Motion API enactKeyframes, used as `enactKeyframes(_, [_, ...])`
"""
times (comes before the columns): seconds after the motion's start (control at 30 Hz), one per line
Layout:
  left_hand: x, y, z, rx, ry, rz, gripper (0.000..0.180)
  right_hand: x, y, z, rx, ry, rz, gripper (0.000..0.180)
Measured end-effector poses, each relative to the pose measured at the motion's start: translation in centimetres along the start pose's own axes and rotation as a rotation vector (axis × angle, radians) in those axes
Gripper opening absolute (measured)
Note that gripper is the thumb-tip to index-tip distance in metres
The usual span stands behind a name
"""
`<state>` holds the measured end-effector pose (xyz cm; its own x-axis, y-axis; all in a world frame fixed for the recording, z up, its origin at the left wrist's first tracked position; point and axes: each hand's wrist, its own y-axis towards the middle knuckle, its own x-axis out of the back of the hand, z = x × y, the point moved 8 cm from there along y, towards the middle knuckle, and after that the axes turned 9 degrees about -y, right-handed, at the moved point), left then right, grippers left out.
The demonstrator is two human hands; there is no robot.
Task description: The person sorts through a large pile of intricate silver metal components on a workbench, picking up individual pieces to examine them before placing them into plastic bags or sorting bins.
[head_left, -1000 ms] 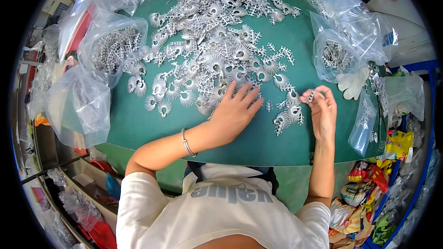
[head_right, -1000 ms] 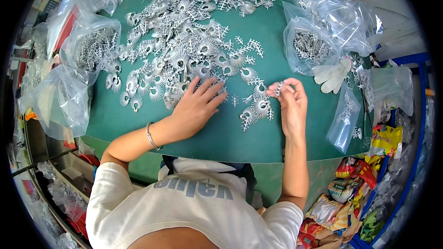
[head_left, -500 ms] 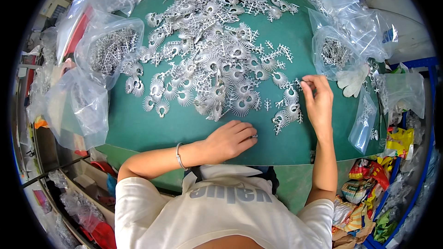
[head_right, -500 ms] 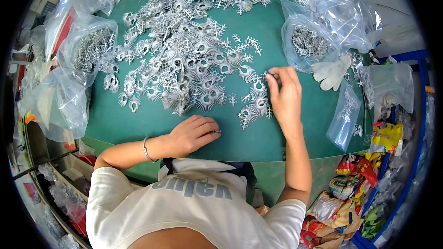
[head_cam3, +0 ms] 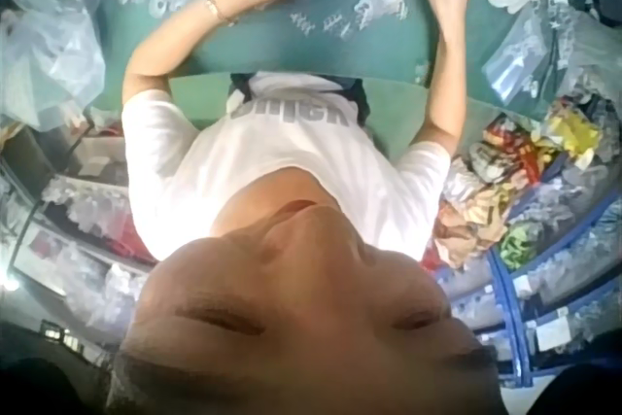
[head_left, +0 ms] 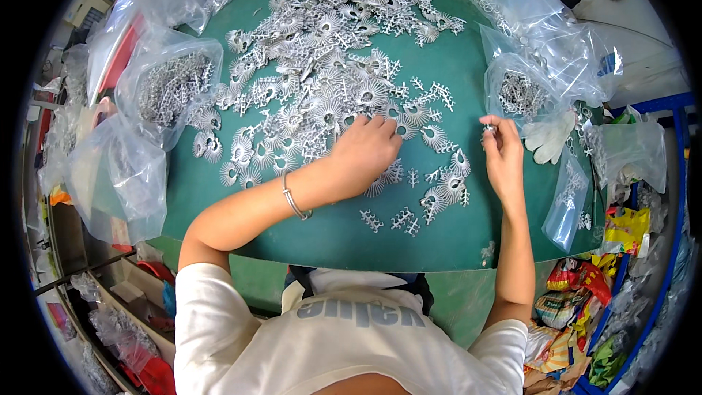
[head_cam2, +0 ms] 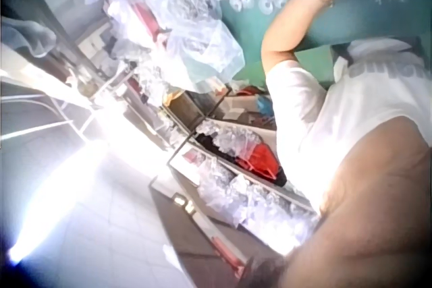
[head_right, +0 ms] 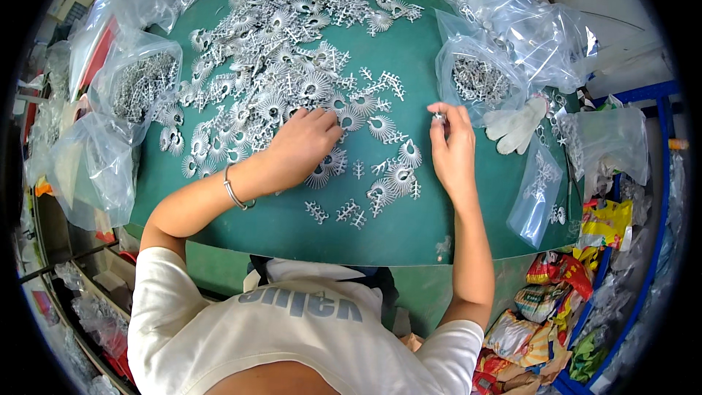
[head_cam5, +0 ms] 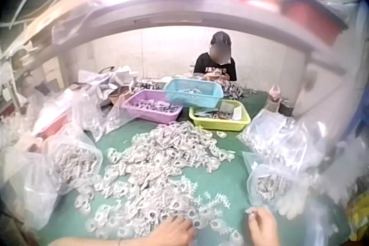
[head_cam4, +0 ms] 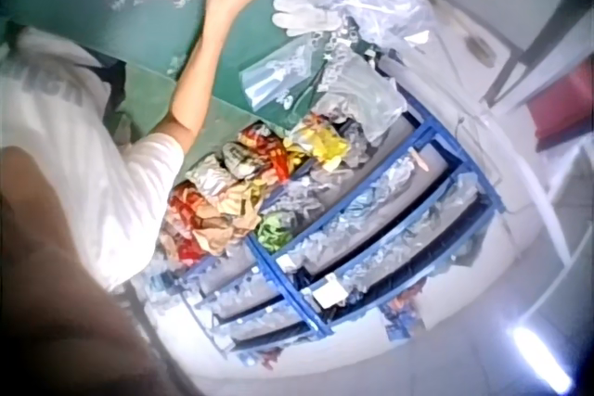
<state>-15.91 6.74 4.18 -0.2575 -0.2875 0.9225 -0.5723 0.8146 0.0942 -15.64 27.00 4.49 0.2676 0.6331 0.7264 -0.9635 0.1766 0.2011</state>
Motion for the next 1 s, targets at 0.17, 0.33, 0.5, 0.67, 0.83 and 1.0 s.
enactKeyframes(0.17, [-0.5,0.5,-0.2,-0.097,-0.020,-0.016,0.019,-3.4,4.8,0.3,0.044,-0.082,-0.039,0.027])
enactKeyframes(0.33, [2.0,0.0,0.1,-0.147,-0.235,-0.240,0.011,-5.3,4.9,1.8,0.097,-0.367,0.063,0.024])
enactKeyframes(0.5, [1.9,0.9,4.2,0.279,-1.184,-0.158,0.009,-5.5,3.7,-3.3,-0.173,0.379,0.294,0.018])
enactKeyframes(0.67, [0.2,0.6,5.8,0.563,-1.761,-0.066,0.018,-2.1,2.3,-1.0,-0.068,0.052,0.300,0.015])
enactKeyframes(0.83, [0.0,0.8,5.4,0.466,-1.645,-0.085,0.022,0.2,1.4,-1.2,-0.040,-0.308,0.342,0.022])
enactKeyframes(1.0, [0.0,0.2,3.6,0.406,-1.253,0.086,0.020,2.0,0.2,-1.1,-0.103,-0.346,0.377,0.025])
